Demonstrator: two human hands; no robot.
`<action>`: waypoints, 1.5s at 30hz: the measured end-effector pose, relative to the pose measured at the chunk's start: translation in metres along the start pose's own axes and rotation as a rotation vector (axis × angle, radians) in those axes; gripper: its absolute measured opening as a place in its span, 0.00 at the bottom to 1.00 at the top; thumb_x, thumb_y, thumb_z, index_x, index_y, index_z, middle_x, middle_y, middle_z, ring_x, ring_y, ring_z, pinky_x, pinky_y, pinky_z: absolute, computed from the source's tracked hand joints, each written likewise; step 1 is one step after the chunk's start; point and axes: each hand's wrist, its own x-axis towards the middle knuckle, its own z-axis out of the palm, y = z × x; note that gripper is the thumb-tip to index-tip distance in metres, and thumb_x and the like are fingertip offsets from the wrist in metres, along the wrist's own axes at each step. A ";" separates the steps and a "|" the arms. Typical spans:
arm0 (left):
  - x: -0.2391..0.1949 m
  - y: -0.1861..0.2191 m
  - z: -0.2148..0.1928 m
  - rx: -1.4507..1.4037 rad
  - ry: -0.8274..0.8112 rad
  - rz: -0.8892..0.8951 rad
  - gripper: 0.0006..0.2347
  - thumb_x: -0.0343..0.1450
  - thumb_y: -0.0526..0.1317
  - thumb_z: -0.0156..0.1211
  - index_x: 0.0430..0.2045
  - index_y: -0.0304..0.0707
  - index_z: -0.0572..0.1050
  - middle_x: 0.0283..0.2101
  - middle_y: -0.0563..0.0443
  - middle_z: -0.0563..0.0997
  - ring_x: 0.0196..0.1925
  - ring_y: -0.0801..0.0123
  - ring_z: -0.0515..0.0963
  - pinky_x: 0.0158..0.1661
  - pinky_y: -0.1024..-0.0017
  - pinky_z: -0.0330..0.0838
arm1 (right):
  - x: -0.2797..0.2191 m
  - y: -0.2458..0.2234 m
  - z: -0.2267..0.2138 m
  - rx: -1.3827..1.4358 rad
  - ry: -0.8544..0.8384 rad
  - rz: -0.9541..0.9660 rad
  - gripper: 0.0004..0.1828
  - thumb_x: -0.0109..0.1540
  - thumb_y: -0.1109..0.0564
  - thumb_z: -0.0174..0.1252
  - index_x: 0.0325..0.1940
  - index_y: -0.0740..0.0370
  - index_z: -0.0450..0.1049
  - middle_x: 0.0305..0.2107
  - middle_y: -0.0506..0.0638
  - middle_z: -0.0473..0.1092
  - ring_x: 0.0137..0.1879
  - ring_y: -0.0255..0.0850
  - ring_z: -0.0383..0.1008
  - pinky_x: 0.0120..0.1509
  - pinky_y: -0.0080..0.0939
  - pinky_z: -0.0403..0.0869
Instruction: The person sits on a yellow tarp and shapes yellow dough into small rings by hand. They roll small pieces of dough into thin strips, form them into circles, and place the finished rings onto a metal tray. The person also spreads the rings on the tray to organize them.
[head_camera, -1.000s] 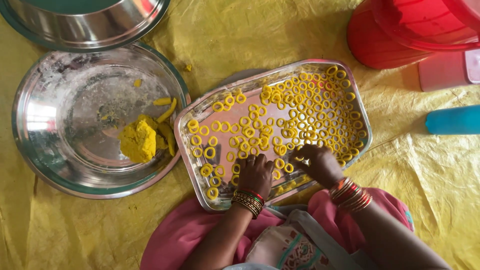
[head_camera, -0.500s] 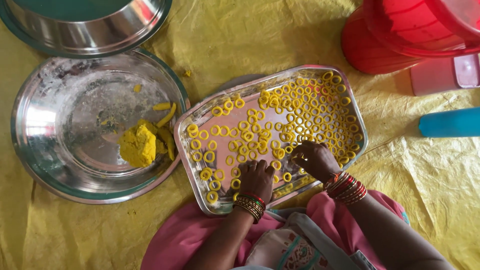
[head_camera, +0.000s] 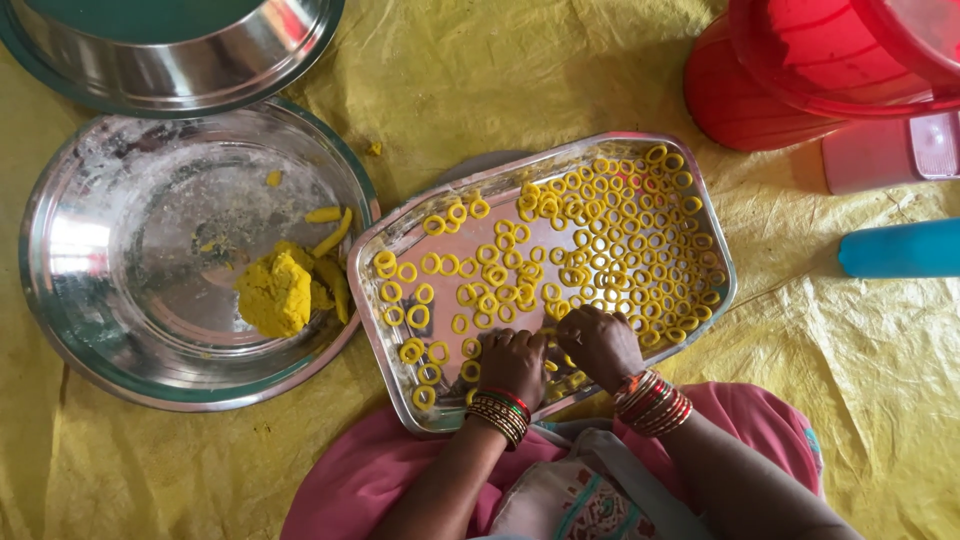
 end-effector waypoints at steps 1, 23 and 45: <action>0.000 0.000 -0.002 -0.031 0.001 -0.006 0.11 0.63 0.37 0.65 0.38 0.39 0.76 0.37 0.45 0.81 0.45 0.52 0.77 0.49 0.53 0.66 | 0.002 0.004 -0.001 0.072 -0.003 0.028 0.06 0.57 0.50 0.64 0.35 0.51 0.81 0.30 0.47 0.78 0.33 0.44 0.80 0.42 0.45 0.76; 0.003 -0.005 -0.009 -0.117 0.041 -0.016 0.07 0.62 0.35 0.66 0.27 0.43 0.72 0.31 0.50 0.76 0.41 0.54 0.76 0.47 0.53 0.64 | 0.207 0.165 -0.075 -0.234 0.586 0.029 0.04 0.67 0.55 0.65 0.37 0.49 0.82 0.36 0.45 0.78 0.38 0.40 0.75 0.56 0.48 0.68; 0.005 -0.003 -0.010 -0.356 0.168 0.045 0.12 0.63 0.37 0.71 0.38 0.42 0.77 0.41 0.47 0.79 0.46 0.53 0.78 0.48 0.56 0.71 | 0.152 0.094 -0.084 -0.139 0.411 -0.168 0.05 0.67 0.56 0.64 0.40 0.58 0.81 0.38 0.55 0.75 0.44 0.52 0.78 0.46 0.50 0.75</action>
